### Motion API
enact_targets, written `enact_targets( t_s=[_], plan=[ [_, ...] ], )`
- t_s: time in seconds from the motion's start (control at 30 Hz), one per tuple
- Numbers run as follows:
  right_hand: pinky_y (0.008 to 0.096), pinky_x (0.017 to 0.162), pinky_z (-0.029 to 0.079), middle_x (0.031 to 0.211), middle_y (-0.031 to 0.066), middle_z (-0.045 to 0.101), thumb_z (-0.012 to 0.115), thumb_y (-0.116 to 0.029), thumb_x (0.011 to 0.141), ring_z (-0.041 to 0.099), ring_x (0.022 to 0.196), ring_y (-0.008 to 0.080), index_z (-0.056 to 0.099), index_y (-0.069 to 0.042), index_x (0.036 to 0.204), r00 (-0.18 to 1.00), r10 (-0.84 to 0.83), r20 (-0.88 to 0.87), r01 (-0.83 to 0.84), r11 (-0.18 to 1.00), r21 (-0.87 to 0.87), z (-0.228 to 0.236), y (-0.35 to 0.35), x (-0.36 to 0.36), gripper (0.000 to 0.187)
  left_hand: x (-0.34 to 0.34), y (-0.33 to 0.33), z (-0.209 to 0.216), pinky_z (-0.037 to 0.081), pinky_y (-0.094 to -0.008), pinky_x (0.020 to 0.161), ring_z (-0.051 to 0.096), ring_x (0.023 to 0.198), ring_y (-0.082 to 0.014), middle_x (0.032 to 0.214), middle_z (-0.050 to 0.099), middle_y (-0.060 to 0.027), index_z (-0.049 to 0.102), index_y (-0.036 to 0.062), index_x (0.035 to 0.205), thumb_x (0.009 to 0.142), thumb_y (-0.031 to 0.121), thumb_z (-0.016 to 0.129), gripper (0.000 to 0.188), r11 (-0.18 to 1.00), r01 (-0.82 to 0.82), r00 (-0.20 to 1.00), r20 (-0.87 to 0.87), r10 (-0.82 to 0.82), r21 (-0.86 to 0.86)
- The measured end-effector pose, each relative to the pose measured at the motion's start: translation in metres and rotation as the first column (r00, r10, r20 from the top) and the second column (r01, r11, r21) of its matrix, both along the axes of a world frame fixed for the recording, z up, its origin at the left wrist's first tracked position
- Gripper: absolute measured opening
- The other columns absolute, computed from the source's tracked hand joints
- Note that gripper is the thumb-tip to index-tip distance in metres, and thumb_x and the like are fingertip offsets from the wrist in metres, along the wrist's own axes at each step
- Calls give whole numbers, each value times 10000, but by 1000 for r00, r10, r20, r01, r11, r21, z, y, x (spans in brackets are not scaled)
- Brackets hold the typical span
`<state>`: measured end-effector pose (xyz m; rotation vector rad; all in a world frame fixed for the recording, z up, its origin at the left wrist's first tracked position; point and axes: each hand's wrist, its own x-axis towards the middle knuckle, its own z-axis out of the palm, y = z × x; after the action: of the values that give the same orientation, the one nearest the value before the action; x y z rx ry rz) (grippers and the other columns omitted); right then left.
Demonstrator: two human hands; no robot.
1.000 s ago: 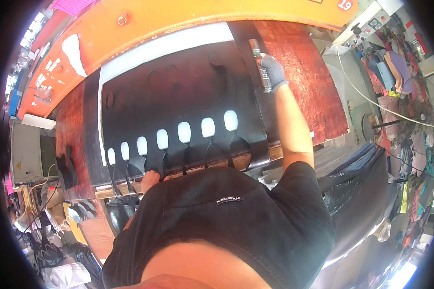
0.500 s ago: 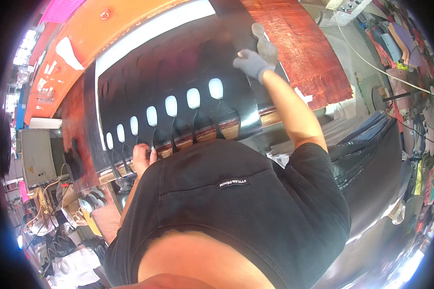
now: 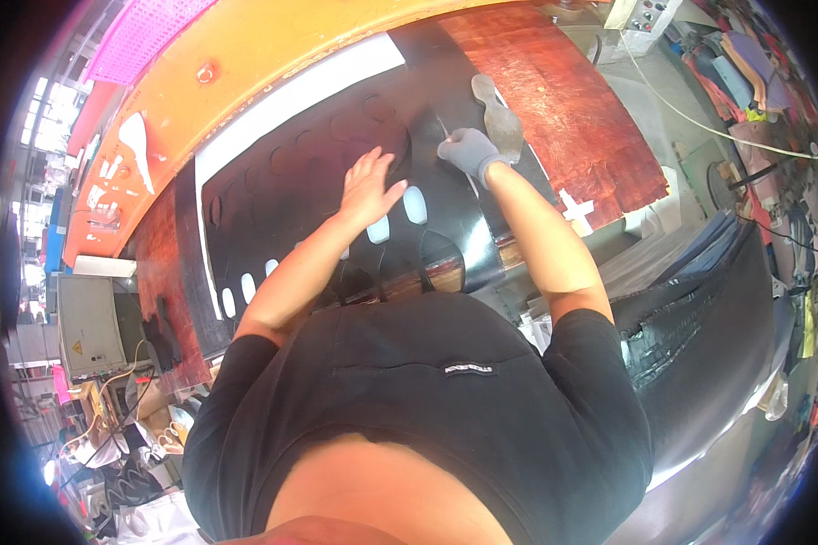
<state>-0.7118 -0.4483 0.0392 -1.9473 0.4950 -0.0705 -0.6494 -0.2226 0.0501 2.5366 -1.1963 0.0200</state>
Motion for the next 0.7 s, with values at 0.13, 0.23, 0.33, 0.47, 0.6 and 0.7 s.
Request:
enact_targets(
  t_s=[0.13,0.23,0.33,0.47,0.6,0.7],
  plan=[
    [317,709,466,751,81,625,651,-298,743,586,731,177,657,17,872,998,8,-56,-11,999,-51,1,-1,9,340,4,-11,-22,237,-506,1067,299,1311,-364,1387,363,-198,454,61,1289,856,322,552,514,998,16,989,149,-5,-69],
    [343,732,473,773,138,651,654,-344,727,628,759,230,664,27,879,990,45,-133,-67,985,-161,6,0,17,402,8,-7,-31,286,-529,1038,364,1264,-380,1326,429,-198,513,46,1203,831,265,576,436,976,58,987,162,-24,-209],
    [342,752,470,805,131,660,668,-364,726,629,779,246,663,35,894,989,22,-143,-26,999,-26,12,4,23,434,11,-7,-32,291,-516,1041,379,1258,-366,1311,449,-182,520,41,1186,827,240,576,415,969,71,986,162,-32,-238],
    [340,814,464,888,161,667,662,-366,724,632,864,274,662,51,930,991,-47,-128,48,999,8,15,12,25,466,10,-10,-30,322,-452,1027,421,1224,-335,1278,486,-158,531,32,1161,817,183,585,380,966,21,989,147,18,-259],
    [371,839,472,955,230,652,623,-348,713,630,934,338,657,25,953,999,29,-36,-36,975,-219,21,21,23,445,12,-8,-29,340,-430,1015,444,1190,-336,1270,490,-157,529,18,1149,812,145,576,363,955,22,993,120,15,-297],
    [393,832,476,946,243,646,631,-363,691,620,926,382,632,42,959,996,-76,36,80,986,-147,33,36,22,486,13,-7,-30,357,-420,1001,463,1161,-344,1269,489,-163,519,1,1152,807,117,568,367,938,52,993,120,-11,-342]
  ],
)
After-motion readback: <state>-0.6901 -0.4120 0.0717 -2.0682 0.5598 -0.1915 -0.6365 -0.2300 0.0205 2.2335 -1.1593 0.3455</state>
